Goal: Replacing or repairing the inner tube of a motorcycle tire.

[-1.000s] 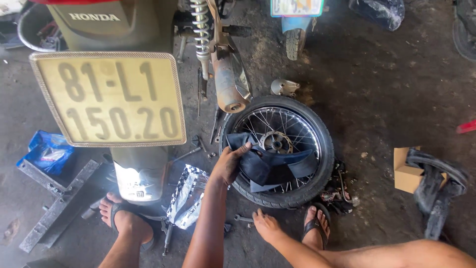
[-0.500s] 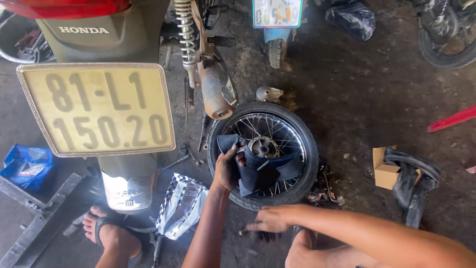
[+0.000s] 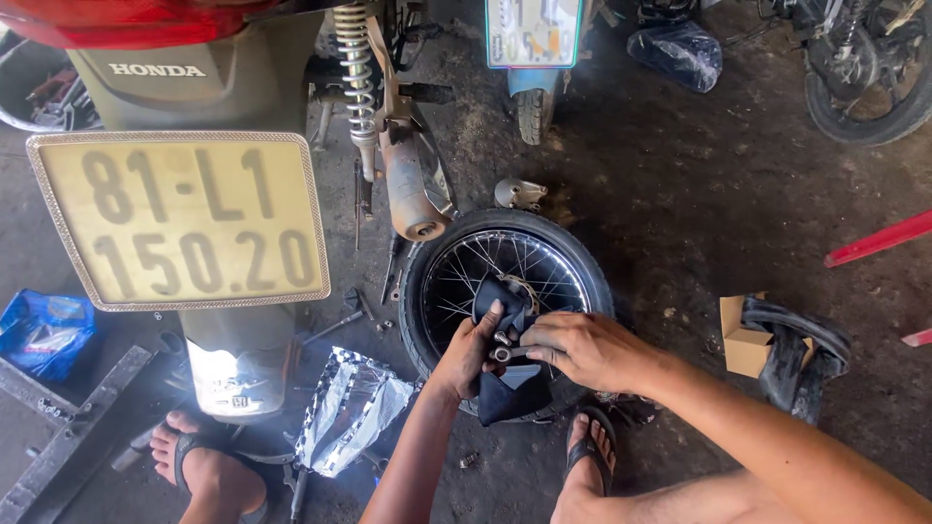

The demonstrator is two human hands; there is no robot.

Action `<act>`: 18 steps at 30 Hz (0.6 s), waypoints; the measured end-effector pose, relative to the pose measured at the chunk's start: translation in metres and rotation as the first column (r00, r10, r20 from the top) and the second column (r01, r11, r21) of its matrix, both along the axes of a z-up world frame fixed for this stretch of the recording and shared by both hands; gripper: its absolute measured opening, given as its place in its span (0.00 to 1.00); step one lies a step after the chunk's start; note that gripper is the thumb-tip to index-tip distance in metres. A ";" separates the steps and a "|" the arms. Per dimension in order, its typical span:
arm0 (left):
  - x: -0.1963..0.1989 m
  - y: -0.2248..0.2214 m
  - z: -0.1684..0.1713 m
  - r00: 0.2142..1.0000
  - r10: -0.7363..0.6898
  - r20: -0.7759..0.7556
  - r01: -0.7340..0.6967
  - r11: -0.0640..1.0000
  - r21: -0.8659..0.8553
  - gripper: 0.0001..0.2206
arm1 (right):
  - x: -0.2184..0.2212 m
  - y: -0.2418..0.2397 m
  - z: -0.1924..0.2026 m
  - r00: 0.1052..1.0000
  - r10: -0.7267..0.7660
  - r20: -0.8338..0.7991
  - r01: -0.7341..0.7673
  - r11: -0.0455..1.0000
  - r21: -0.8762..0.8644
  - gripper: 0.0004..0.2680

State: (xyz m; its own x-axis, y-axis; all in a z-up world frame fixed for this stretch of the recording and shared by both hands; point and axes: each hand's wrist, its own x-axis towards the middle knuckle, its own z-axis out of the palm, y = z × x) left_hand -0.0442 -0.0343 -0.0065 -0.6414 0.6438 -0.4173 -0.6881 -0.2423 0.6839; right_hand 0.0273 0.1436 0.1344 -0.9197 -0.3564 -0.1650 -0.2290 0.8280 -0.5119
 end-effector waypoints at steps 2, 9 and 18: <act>0.005 0.000 0.004 0.999 -0.031 -0.031 0.030 0.999 -0.029 0.24 | -0.002 0.000 0.007 0.999 0.033 -0.017 -0.031 0.996 0.078 0.08; 0.011 0.004 0.011 0.989 -0.131 -0.065 0.131 0.991 0.005 0.21 | -0.009 0.024 -0.020 0.921 0.240 -0.305 -0.139 0.937 0.320 0.10; 0.014 0.009 0.000 0.999 -0.051 -0.002 0.051 0.992 0.113 0.20 | -0.014 0.024 -0.054 0.978 -0.158 -0.137 0.168 0.984 0.063 0.16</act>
State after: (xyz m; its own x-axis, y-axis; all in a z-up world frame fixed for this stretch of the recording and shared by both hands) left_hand -0.0298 -0.0257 -0.0061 -0.6062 0.7187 -0.3406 -0.7020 -0.2823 0.6538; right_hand 0.0130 0.1678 0.0804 -0.9798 -0.1910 -0.0597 -0.1486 0.8943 -0.4221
